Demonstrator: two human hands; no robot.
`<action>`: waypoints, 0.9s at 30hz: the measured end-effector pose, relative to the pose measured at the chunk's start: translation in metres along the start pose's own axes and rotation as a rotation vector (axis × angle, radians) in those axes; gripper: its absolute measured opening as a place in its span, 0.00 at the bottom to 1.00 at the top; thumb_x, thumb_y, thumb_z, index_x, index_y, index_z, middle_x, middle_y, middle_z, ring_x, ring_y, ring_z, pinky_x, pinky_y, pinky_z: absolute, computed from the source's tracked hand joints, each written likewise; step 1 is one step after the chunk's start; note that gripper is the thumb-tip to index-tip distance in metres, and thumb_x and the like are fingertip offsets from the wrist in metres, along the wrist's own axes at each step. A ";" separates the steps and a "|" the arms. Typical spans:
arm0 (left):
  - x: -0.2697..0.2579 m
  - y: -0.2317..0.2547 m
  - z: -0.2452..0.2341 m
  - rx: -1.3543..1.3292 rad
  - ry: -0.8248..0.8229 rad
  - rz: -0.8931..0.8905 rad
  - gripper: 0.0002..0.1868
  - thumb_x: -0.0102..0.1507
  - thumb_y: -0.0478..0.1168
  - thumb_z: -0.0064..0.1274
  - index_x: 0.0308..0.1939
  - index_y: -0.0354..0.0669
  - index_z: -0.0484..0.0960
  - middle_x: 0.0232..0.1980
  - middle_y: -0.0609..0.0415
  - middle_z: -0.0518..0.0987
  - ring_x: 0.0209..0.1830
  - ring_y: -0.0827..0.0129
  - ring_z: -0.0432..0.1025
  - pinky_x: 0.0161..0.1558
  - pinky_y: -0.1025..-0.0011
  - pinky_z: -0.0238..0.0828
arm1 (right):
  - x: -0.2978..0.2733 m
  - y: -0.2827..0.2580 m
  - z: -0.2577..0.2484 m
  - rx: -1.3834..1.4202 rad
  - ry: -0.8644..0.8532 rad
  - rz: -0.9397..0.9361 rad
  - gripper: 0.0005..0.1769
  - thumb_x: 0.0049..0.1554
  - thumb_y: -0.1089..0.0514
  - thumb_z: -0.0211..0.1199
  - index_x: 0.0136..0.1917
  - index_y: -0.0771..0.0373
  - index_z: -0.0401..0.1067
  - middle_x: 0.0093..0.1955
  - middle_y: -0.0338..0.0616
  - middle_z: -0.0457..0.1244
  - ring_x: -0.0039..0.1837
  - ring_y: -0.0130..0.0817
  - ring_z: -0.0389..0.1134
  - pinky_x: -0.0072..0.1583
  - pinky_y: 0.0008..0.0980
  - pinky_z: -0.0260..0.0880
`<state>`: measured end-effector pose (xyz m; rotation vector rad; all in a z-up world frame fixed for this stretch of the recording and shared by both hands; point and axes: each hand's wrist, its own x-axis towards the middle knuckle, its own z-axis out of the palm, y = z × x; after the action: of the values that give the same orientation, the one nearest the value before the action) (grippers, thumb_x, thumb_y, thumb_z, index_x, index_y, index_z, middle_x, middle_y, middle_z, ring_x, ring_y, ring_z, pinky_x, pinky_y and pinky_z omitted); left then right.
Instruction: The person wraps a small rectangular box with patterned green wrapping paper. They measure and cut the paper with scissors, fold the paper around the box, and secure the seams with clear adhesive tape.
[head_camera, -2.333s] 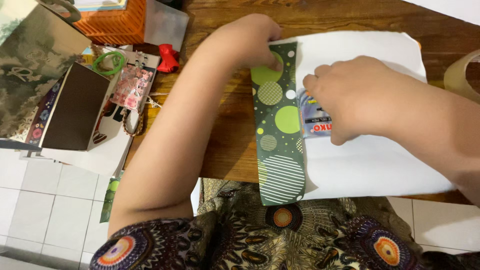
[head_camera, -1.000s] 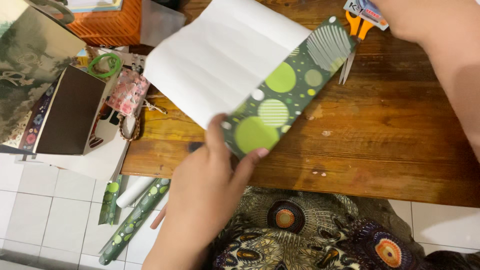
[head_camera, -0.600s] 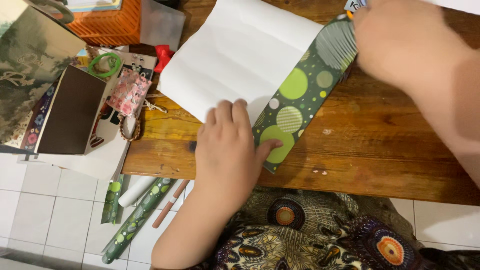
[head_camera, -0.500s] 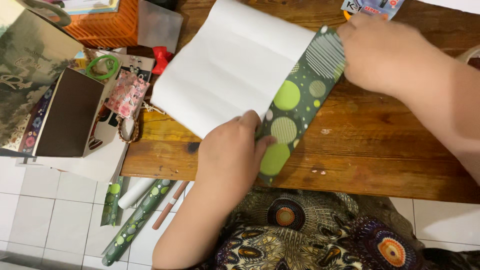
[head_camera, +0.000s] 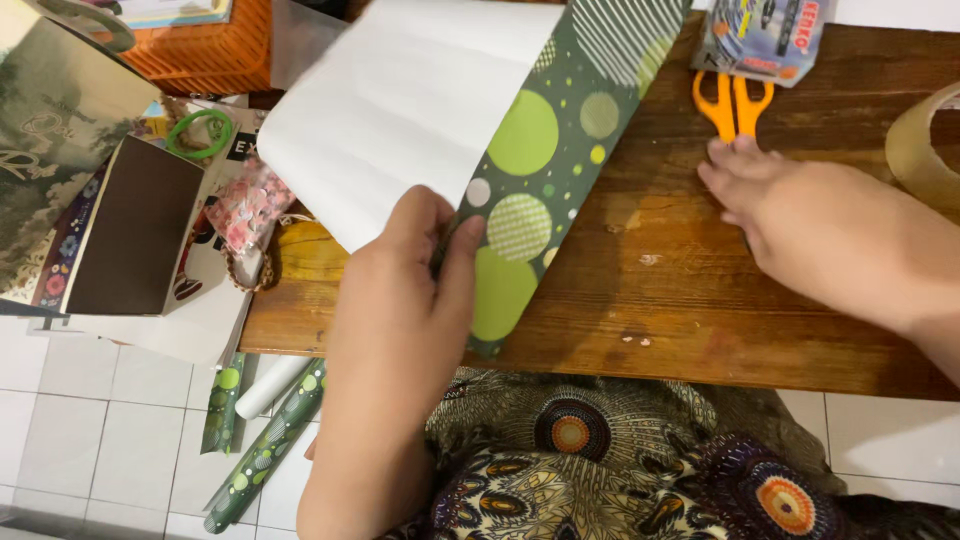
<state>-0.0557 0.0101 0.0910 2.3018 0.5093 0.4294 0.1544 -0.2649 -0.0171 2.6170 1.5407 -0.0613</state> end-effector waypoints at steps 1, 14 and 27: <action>0.000 0.001 0.004 0.058 0.024 0.020 0.10 0.68 0.42 0.52 0.38 0.37 0.73 0.27 0.41 0.79 0.26 0.45 0.76 0.28 0.54 0.69 | -0.007 -0.001 0.000 -0.027 0.043 -0.041 0.37 0.53 0.62 0.50 0.76 0.68 0.61 0.79 0.55 0.53 0.77 0.45 0.57 0.73 0.39 0.58; -0.018 0.033 0.094 -0.075 -0.266 0.459 0.27 0.72 0.52 0.45 0.59 0.27 0.67 0.36 0.36 0.81 0.37 0.43 0.78 0.42 0.52 0.75 | -0.033 -0.023 -0.047 0.042 -0.416 0.443 0.19 0.56 0.57 0.60 0.61 0.51 0.72 0.60 0.28 0.64 0.57 0.28 0.73 0.59 0.27 0.76; 0.002 0.031 0.098 -0.291 -0.446 0.082 0.37 0.68 0.43 0.47 0.70 0.28 0.43 0.37 0.35 0.81 0.38 0.40 0.79 0.42 0.53 0.74 | -0.028 -0.050 -0.052 0.150 -0.072 0.346 0.24 0.55 0.60 0.61 0.65 0.53 0.73 0.56 0.39 0.62 0.55 0.39 0.71 0.55 0.38 0.73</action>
<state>-0.0027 -0.0668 0.0469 2.0523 0.1204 0.0168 0.0960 -0.2597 0.0339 2.9207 1.0810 -0.2482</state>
